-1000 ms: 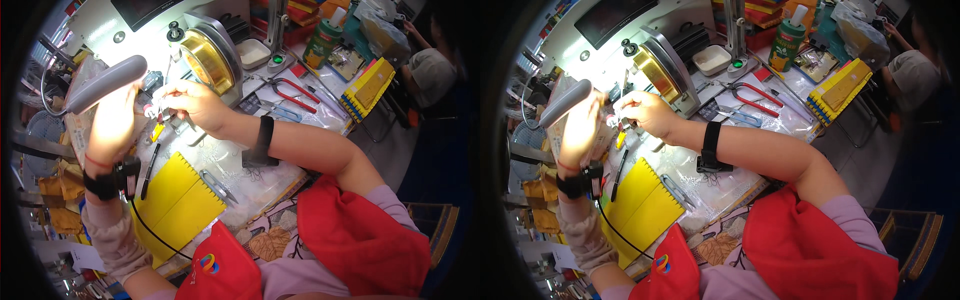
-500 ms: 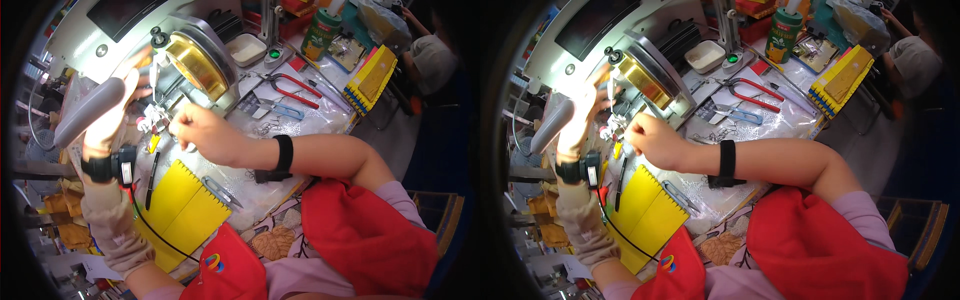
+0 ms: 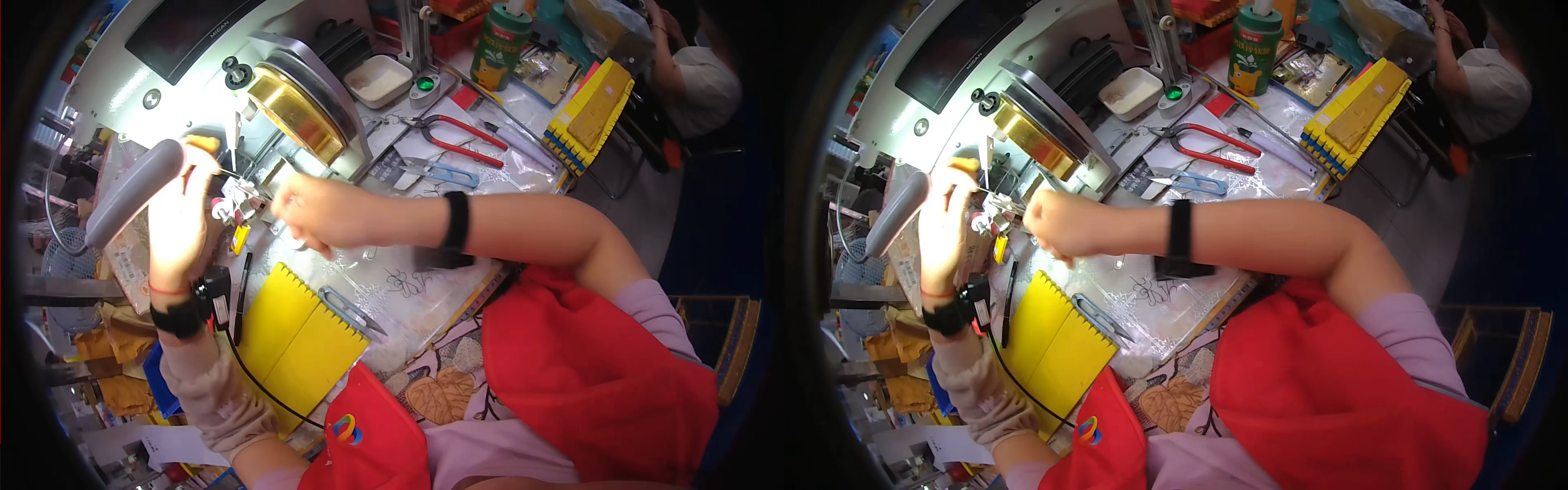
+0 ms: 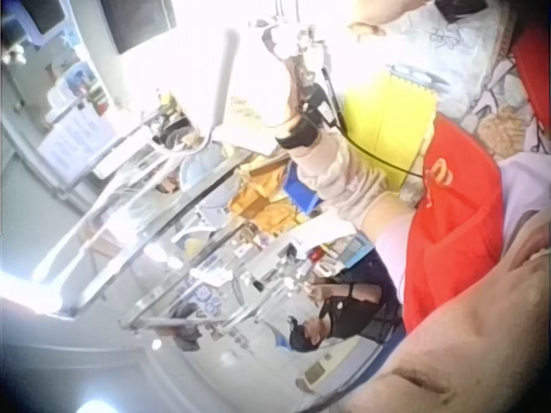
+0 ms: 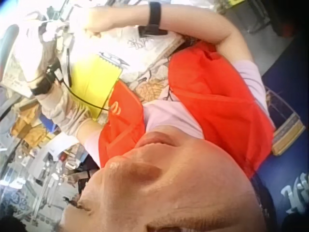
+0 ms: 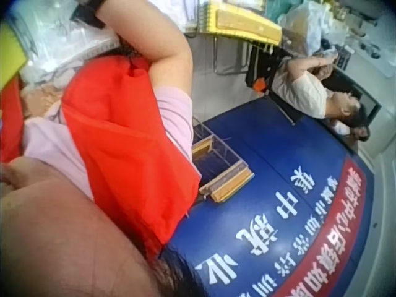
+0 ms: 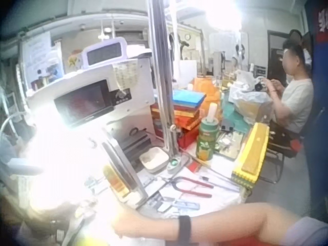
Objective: The worker is performing precision assembly of small components using a specialized machine, tweezers, and adhesive.
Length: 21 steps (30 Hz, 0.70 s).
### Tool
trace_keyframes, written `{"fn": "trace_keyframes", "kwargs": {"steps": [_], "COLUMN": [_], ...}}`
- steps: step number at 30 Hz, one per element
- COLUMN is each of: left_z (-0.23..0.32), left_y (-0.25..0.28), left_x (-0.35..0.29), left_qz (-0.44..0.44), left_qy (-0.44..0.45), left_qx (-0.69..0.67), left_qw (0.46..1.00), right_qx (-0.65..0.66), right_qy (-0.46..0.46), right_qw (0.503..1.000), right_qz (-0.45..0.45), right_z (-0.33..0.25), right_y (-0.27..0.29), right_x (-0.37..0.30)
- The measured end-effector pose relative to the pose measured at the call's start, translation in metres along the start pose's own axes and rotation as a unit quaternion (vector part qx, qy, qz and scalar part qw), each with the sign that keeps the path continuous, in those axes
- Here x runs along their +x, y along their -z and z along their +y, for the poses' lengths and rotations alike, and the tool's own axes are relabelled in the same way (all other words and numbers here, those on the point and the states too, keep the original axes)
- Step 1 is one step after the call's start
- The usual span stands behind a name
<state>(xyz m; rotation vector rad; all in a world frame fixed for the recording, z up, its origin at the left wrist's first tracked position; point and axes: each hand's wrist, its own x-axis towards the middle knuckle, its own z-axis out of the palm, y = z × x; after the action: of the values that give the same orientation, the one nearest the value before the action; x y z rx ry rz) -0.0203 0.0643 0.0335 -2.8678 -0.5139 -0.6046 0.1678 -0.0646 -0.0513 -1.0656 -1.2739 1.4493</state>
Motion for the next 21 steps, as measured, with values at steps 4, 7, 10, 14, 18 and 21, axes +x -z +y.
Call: {"fn": "trace_keyframes", "kwargs": {"steps": [4,7,10,14,18,21], "left_z": [0.017,0.036,0.037,0.036,0.036,0.028], "left_y": [0.016,0.013,0.013,-0.001,-0.004,-0.006], "left_x": [-0.016,-0.01,-0.006,-0.01,-0.008,-0.007], "left_qz": [0.125,0.167,0.156,0.161,0.21,0.197], "left_qy": [0.017,0.017,0.059,0.152,0.202,0.184], "left_qx": [0.226,0.044,-0.171,-0.53,-0.645,-0.669], "left_qw": [0.966,0.985,0.971,0.819,0.707,0.692], "right_qx": [-0.562,-0.687,-0.685,-0.609,-0.571,-0.55], "right_qy": [0.287,0.236,0.258,0.302,0.296,0.331], "right_qw": [0.776,0.686,0.676,0.732,0.766,0.767], "right_qz": [0.015,-0.043,-0.077,-0.039,-0.009,0.005], "right_z": [0.005,0.008,0.006,0.006,-0.002,-0.021], "right_y": [0.032,0.047,0.048,0.041,0.028,0.029], "right_x": [-0.049,-0.053,-0.049,-0.038,-0.043,-0.063]}}
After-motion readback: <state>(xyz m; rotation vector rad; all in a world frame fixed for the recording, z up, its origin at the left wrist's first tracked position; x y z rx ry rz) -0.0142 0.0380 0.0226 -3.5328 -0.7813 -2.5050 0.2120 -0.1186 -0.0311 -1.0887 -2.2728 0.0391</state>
